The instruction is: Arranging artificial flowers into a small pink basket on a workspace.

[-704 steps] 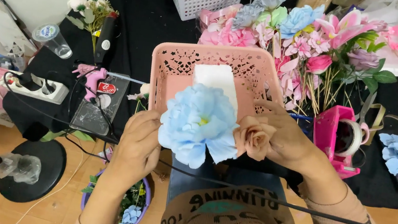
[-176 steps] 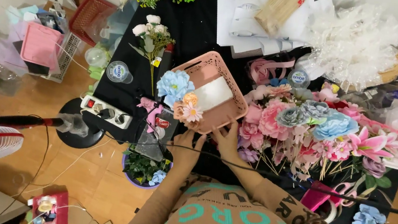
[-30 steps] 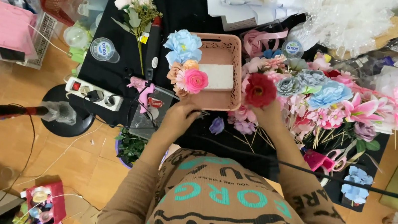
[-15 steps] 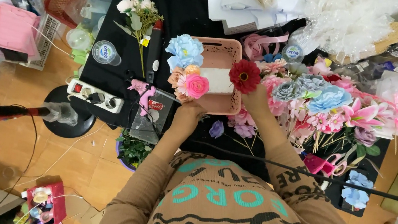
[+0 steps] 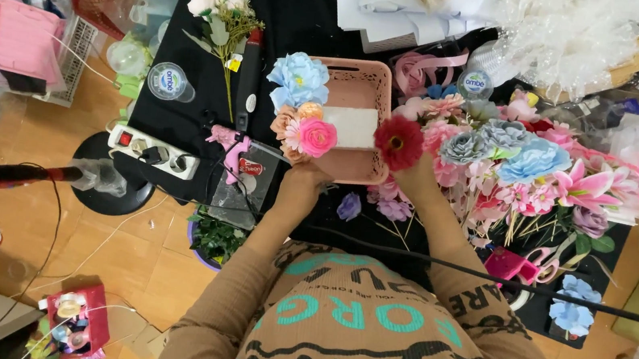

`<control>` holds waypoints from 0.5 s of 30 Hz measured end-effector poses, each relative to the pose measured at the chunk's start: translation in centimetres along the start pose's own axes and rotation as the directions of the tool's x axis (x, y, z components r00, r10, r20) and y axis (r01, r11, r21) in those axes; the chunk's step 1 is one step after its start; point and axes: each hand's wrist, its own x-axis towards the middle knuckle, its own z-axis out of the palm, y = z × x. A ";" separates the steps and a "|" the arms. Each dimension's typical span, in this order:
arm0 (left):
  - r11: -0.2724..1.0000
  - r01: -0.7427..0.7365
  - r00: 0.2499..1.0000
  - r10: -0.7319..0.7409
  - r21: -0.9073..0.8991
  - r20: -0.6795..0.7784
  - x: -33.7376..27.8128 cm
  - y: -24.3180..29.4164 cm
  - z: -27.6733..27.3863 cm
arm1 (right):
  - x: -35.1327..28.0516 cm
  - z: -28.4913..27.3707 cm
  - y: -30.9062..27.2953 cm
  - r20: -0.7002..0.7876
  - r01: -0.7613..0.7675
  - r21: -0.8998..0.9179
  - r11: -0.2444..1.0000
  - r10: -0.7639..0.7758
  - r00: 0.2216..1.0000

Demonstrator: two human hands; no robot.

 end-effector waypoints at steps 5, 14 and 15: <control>1.000 -0.017 1.000 0.017 0.011 -0.005 0.1 0.1 -0.2 | -2.0 -0.6 -3.2 0.320 0.027 0.025 0.999 -0.034 0.947; 1.000 -0.027 1.000 0.027 0.004 -0.008 -0.2 0.3 -0.3 | -1.3 0.0 0.3 0.429 0.264 0.068 0.962 -0.267 0.863; 1.000 -0.026 1.000 0.026 0.011 -0.006 -0.2 0.2 -0.2 | -1.1 -0.1 -0.2 0.458 0.288 0.036 0.957 -0.272 0.846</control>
